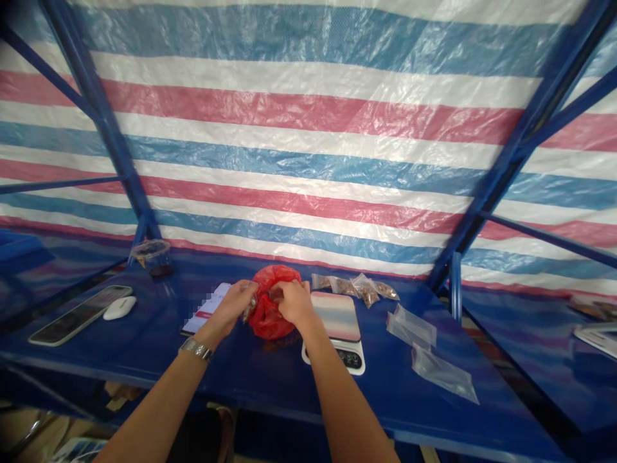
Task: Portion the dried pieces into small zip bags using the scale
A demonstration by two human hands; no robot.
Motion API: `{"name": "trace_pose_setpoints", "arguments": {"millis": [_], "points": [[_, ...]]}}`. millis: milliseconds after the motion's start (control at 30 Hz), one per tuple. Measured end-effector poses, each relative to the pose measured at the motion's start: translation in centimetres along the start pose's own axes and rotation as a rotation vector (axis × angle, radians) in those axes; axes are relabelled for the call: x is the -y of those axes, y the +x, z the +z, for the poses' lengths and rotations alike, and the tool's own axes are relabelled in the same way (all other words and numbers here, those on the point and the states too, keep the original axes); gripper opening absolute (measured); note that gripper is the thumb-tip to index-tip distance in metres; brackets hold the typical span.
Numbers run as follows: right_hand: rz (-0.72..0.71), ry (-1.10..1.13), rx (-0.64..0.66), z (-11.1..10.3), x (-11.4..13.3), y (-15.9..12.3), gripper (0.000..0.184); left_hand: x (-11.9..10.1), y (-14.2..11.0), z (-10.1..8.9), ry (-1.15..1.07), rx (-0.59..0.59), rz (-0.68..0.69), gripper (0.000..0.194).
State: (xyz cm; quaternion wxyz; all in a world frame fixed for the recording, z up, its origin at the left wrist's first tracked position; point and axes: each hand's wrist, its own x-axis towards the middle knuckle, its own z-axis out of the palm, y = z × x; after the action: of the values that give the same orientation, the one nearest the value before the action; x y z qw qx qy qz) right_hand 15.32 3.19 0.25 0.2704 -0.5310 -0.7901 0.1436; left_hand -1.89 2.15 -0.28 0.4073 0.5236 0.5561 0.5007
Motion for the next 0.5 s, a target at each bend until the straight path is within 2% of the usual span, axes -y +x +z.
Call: {"name": "trace_pose_setpoints", "arguments": {"millis": [267, 500], "points": [[-0.069, 0.283, -0.161, -2.3, -2.8, 0.2, 0.023, -0.4, 1.1, -0.2, 0.209, -0.108, 0.329, 0.018], [-0.157, 0.396, -0.238, -4.4, -2.4, 0.6, 0.029, -0.8, 0.3, 1.6, 0.327, 0.022, 0.459, 0.03]]}}
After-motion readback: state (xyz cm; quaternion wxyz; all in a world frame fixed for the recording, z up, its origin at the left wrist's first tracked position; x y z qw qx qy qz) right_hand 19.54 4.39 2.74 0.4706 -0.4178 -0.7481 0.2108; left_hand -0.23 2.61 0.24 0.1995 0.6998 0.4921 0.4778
